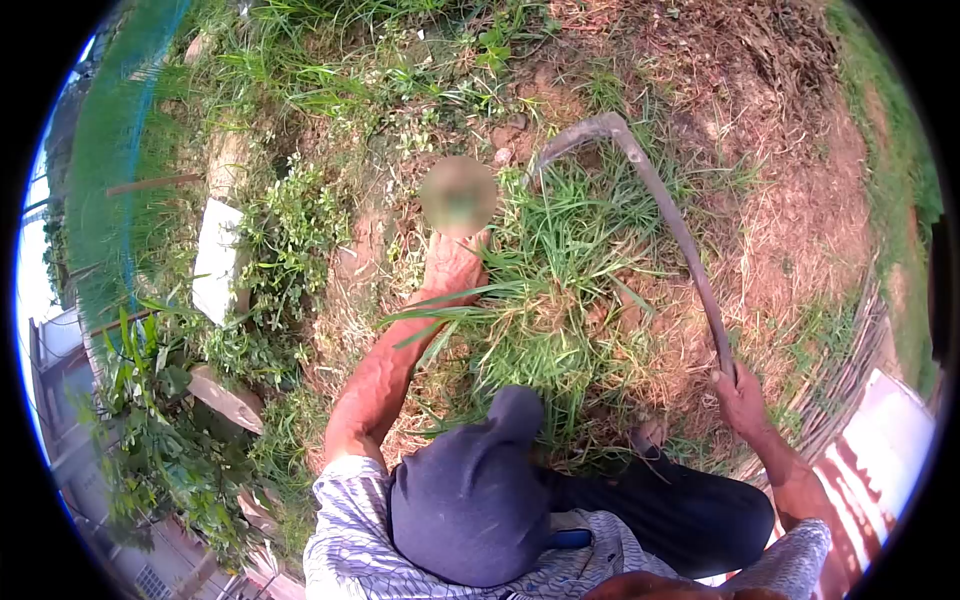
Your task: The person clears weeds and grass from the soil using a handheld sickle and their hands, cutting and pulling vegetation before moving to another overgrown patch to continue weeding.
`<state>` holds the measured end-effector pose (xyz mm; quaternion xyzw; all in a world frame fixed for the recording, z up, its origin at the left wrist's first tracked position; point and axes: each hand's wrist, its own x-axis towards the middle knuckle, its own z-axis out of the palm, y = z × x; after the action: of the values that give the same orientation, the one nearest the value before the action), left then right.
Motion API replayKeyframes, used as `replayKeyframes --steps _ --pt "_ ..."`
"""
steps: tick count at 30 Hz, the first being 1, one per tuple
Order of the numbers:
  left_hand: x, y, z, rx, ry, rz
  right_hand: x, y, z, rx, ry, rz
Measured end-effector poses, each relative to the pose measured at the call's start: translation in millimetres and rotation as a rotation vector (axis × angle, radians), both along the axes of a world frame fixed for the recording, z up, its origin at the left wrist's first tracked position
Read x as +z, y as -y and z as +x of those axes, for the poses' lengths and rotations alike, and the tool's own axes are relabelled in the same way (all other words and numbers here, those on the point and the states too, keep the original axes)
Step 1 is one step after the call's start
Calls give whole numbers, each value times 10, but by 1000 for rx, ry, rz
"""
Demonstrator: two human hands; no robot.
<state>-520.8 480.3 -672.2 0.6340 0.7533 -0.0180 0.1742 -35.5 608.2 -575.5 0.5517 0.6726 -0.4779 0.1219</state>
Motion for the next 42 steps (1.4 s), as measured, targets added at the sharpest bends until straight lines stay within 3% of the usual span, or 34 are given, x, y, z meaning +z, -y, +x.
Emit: replayKeyframes --steps 1,2,3,5,7,9,10,12,13,15,17,19,21,23,25,27,29,31,34,36,38,39,40,42 --pt "-5 -1 21 37 17 -129 29 -196 -412 -150 15 -46" --pt "-121 91 48 13 -12 -33 70 -386 -888 -296 27 -93" --pt "-58 89 60 -44 -55 -90 42 -536 -1255 -311 -92 -70" --pt "-21 205 -6 13 186 -111 -198 -850 -1894 -449 -385 -160" --pt "-87 464 117 -73 228 -102 -341 -813 -2363 -511 -634 -234" --pt "68 688 210 142 326 -298 -366 -477 -2413 -386 -388 -208" --pt "130 765 211 146 330 -291 -510 -265 -2165 -240 -147 -238" --pt "204 977 158 259 264 -362 -550 264 -1379 74 -42 -156" --pt "-129 1324 42 229 272 -107 -722 544 -892 212 -8 -50" --pt "-20 1289 -14 530 240 -78 -206 544 -962 202 24 -95" --pt "-109 1278 -70 520 200 -160 -44 360 -1207 0 -51 -274" --pt "-134 1269 -104 546 155 -237 -166 51 -1500 -112 -168 -284" --pt "-90 1227 -92 496 142 -18 -86 -216 -2212 -381 -206 -303" --pt "-179 1256 -88 483 162 96 -228 -319 -2641 -496 -453 -342" --pt "-151 1200 -97 539 122 81 -282 -154 -2809 -394 -378 -328" --pt "-93 1201 -189 581 153 25 -367 225 -2208 -239 -487 -509" --pt "-79 1301 -244 550 117 93 -578 676 -1500 346 71 0" --pt "-177 1345 -226 584 115 95 -164 832 -1121 220 123 -334" --pt "-439 1261 -237 636 89 137 -83 601 -1242 233 4 -170" --pt "-538 1231 -263 686 57 168 77 335 -1911 -108 -8 -296" --pt "-719 1281 -281 751 101 114 -87 16 -2586 -256 -27 -252" --pt "-892 1334 -291 781 147 80 -201 -83 -2807 -309 -348 -277" --pt "-605 1243 -263 724 59 138 -265 -150 -3052 -294 -418 -254" --pt "-572 1230 -280 701 47 152 -619 -147 -3181 -115 -259 -53"
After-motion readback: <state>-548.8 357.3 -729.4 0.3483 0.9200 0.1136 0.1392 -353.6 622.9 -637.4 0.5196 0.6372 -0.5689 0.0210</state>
